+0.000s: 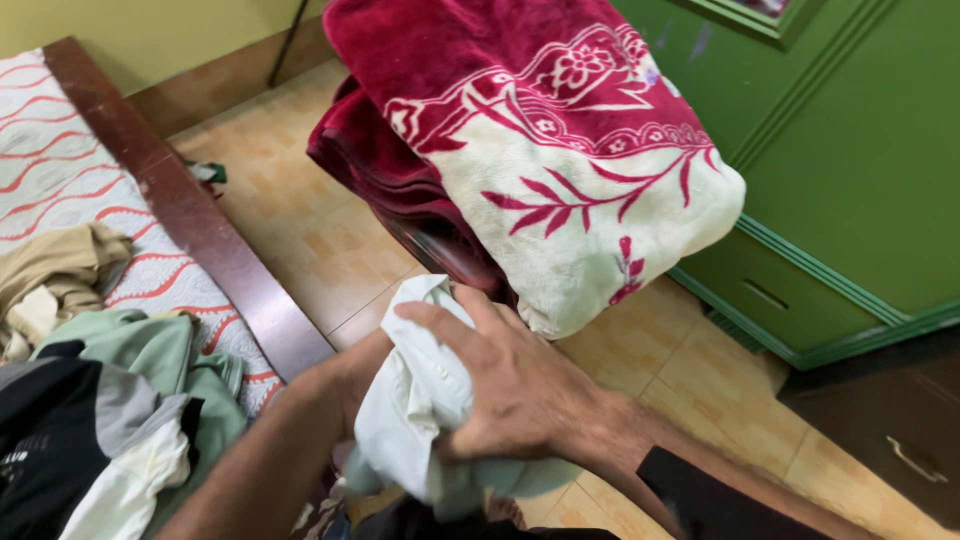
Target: The person folds a white shirt and places it on a pile of clothes on the bed. They then pick up a dark blue shirt from an open suitcase and begin to fold it.
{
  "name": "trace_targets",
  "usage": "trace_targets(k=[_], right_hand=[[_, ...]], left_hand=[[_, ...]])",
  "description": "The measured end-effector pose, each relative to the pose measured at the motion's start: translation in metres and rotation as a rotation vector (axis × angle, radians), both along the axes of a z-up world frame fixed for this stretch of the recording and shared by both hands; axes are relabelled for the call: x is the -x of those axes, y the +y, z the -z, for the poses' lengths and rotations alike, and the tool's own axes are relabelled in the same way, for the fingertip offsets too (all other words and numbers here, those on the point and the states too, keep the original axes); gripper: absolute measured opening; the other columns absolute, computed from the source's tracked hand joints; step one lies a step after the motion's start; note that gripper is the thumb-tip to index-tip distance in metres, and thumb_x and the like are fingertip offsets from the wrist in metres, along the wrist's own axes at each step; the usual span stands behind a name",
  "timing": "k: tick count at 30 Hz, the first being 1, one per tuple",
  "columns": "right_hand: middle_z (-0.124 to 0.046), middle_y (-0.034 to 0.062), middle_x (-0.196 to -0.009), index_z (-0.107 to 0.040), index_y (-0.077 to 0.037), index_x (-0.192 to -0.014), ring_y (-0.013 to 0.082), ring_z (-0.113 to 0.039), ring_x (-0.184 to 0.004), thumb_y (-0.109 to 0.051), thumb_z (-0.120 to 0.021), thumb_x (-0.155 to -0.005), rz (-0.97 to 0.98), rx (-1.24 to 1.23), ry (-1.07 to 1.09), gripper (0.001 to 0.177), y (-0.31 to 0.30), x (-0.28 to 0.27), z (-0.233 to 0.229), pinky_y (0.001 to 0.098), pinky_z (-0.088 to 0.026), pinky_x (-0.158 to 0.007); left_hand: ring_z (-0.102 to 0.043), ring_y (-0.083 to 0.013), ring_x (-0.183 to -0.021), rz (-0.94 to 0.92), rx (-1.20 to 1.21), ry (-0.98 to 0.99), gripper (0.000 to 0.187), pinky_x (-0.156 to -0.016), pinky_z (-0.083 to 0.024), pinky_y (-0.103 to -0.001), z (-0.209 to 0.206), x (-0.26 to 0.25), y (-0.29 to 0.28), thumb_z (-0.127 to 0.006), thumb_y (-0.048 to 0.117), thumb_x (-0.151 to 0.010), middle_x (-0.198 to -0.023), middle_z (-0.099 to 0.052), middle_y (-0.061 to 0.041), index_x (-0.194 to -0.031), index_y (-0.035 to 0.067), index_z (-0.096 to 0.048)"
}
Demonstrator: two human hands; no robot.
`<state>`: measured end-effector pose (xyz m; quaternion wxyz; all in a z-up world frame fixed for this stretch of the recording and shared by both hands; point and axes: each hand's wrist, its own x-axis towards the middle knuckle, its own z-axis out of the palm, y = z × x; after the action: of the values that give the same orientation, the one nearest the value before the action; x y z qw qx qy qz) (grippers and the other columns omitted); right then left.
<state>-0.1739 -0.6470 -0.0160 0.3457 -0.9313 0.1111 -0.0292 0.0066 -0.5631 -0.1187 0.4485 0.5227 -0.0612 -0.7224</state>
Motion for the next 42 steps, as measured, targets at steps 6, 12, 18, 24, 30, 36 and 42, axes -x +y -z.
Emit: trace_targets(k=[6, 12, 18, 24, 30, 36, 42], right_hand=[[-0.061, 0.0148, -0.126, -0.046, -0.021, -0.145, 0.0357, -0.065, -0.116, -0.015, -0.073, -0.065, 0.095, -0.045, -0.17, 0.085, -0.014, -0.012, 0.01, 0.0439, -0.054, -0.099], [-0.061, 0.0216, -0.13, -0.046, -0.009, -0.144, 0.0407, -0.062, -0.121, -0.014, -0.077, -0.074, 0.123, -0.084, -0.425, 0.076, -0.023, -0.032, 0.017, 0.046, -0.051, -0.1], [-0.063, 0.0204, -0.131, -0.042, -0.005, -0.145, 0.0366, -0.064, -0.123, -0.02, -0.073, -0.079, 0.159, -0.044, -0.424, 0.075, -0.051, -0.077, 0.023, 0.043, -0.054, -0.099], [-0.065, 0.0158, -0.13, -0.04, -0.013, -0.145, 0.0287, -0.067, -0.119, -0.04, -0.081, -0.067, 0.183, -0.192, -0.118, 0.093, -0.075, -0.131, 0.013, 0.0393, -0.055, -0.096], [-0.071, 0.0109, -0.127, -0.044, -0.02, -0.149, 0.0243, -0.071, -0.116, -0.041, -0.078, -0.068, 0.118, -0.229, 0.035, 0.09, -0.092, -0.184, 0.005, 0.0366, -0.056, -0.097], [-0.071, 0.0088, -0.126, -0.044, -0.022, -0.148, 0.0235, -0.069, -0.116, -0.036, -0.077, -0.069, 0.107, -0.2, 0.149, 0.087, -0.093, -0.225, 0.001, 0.0363, -0.054, -0.096], [-0.072, 0.0094, -0.122, -0.048, -0.021, -0.147, 0.0205, -0.07, -0.113, -0.035, -0.075, -0.066, 0.034, -0.317, 0.145, 0.086, -0.097, -0.258, 0.002, 0.0353, -0.055, -0.095]], left_hand=[[-0.07, -0.0262, -0.109, 0.069, 0.02, -0.473, 0.058, -0.095, -0.053, -0.04, -0.051, -0.001, 0.008, -0.045, 0.048, -0.093, -0.128, -0.075, -0.014, -0.124, 0.006, -0.07], [-0.06, -0.0294, -0.131, -0.11, 0.307, -1.253, 0.063, -0.107, -0.044, -0.036, -0.06, -0.003, -0.002, -0.038, 0.039, -0.096, -0.141, -0.062, -0.02, -0.153, 0.012, -0.042], [-0.036, -0.0408, -0.15, -0.154, 0.594, -1.516, 0.074, -0.115, -0.036, -0.043, -0.088, -0.003, -0.007, -0.058, 0.047, -0.092, -0.164, -0.032, -0.03, -0.156, 0.012, -0.043], [-0.034, -0.0447, -0.151, -0.051, 0.629, -1.627, 0.098, -0.115, -0.04, -0.047, -0.083, -0.05, -0.016, -0.081, 0.058, -0.074, -0.169, -0.017, -0.032, -0.155, 0.016, -0.047], [-0.035, -0.0453, -0.148, 0.0, 0.642, -1.646, 0.12, -0.114, -0.038, -0.049, -0.083, -0.084, -0.013, -0.097, 0.052, -0.057, -0.166, -0.021, -0.025, -0.153, 0.011, -0.039], [-0.045, -0.0378, -0.139, -0.014, 0.392, -1.583, 0.121, -0.108, -0.043, -0.043, -0.085, -0.108, -0.022, -0.1, 0.039, -0.049, -0.16, -0.03, -0.017, -0.147, 0.007, -0.037], [-0.057, -0.0304, -0.128, -0.162, 0.253, -1.437, 0.096, -0.102, -0.05, -0.04, -0.089, -0.129, -0.022, -0.096, 0.037, -0.058, -0.144, -0.049, -0.013, -0.137, 0.008, -0.048]])
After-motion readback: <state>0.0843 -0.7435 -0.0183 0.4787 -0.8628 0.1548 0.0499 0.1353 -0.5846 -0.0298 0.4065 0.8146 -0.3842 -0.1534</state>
